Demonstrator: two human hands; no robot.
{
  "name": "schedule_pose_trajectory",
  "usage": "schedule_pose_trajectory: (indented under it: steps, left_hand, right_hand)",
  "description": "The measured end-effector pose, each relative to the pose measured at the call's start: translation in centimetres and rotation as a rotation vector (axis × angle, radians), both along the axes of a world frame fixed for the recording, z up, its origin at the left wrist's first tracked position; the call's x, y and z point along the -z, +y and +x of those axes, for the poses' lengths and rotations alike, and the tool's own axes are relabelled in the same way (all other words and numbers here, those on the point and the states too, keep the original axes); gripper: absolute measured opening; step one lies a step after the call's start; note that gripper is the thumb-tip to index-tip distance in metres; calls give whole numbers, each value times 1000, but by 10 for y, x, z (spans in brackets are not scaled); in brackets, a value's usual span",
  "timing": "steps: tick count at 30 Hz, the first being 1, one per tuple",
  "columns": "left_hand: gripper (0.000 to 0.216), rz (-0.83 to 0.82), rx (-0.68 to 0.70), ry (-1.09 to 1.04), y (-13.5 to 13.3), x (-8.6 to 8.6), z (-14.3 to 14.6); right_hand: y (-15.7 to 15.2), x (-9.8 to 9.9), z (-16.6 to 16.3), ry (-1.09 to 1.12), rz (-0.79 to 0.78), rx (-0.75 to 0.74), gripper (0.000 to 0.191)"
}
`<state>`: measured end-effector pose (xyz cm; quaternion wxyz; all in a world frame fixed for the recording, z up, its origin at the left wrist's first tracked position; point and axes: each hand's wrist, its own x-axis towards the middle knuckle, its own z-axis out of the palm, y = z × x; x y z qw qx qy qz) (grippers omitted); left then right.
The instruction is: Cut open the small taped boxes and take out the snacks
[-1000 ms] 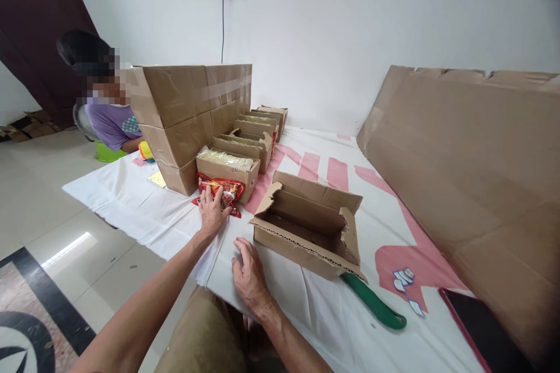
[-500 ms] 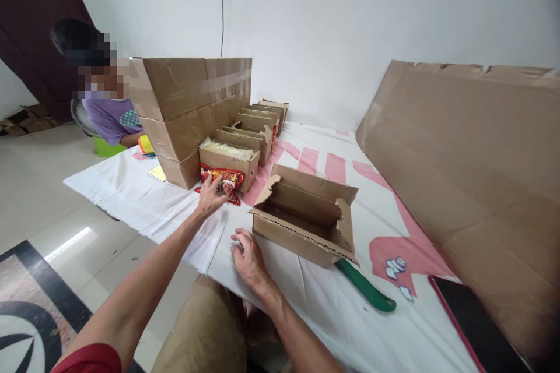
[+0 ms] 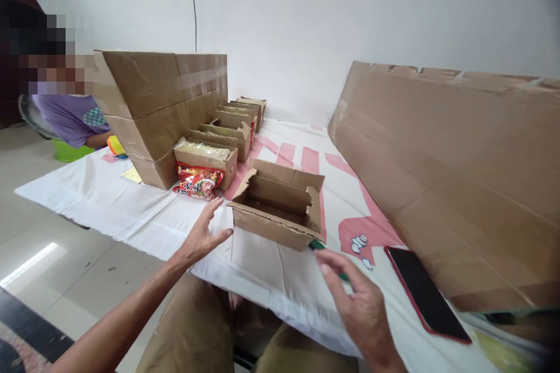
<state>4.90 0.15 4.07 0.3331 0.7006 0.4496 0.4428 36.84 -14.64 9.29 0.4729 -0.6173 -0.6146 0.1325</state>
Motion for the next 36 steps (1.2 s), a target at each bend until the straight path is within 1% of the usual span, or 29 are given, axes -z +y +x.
schedule_pose_trajectory:
  steps: [1,2,3,5,6,7,8,10,12,15,18,20,22,24,26,28,30,33,36]
  left_hand:
    - [86,-44,6,-76,0,-4,9]
    - [90,-83,10,-152,3,-10,17]
    - [95,-120,16,-224,7,-16,26]
    - [100,-181,47,-360,14,-29,41]
    - [101,-203,66,-419,17,-35,48]
    - [99,-222,80,-470,18,-41,55]
    - [97,-235,84,-509,18,-47,61]
    - [86,-235,52,-556,14,-57,75]
    - [75,-182,3,-606,7,-69,89]
    - [69,-66,-23,-729,-6,-86,109]
    - [62,-56,0,-756,-19,-94,112]
    - [56,-78,-32,-713,-28,-91,99]
    - [56,-99,-108,-664,-36,-82,71]
    - [59,-121,-190,-629,-44,-71,35]
    - [61,-125,-291,-616,-50,-63,-6]
    - [63,-93,-411,-611,-54,-58,-43]
    - [67,-50,-516,-591,-57,-55,-74]
    - [74,-25,-610,-554,-55,-51,-104]
    - [73,-11,-652,-551,-41,-48,-121]
  right_hand:
    - [7,1,13,-11,-8,87,35]
    - [17,4,23,-13,-20,137,49]
    - [29,6,28,-3,-39,151,65]
    - [54,10,30,54,-77,115,93]
    - [65,11,27,97,-94,77,100]
    - [74,10,23,137,-107,35,102]
    - [79,9,19,167,-109,-1,99]
    - [81,3,14,189,-73,-24,83]
    - [73,-7,12,194,5,50,75]
    - [51,-25,14,207,133,192,82]
    - [33,-34,10,170,185,241,86]
    - [29,-30,1,147,165,242,82]
    - [31,-21,-17,129,117,180,76]
    - [39,-12,-42,107,76,54,69]
    - [50,-4,-72,95,78,-99,67]
    - [64,1,-103,86,114,-245,70]
    - [79,7,-130,75,158,-354,75]
    - [97,17,-159,78,185,-433,80]
    - [113,26,-178,119,172,-451,80]
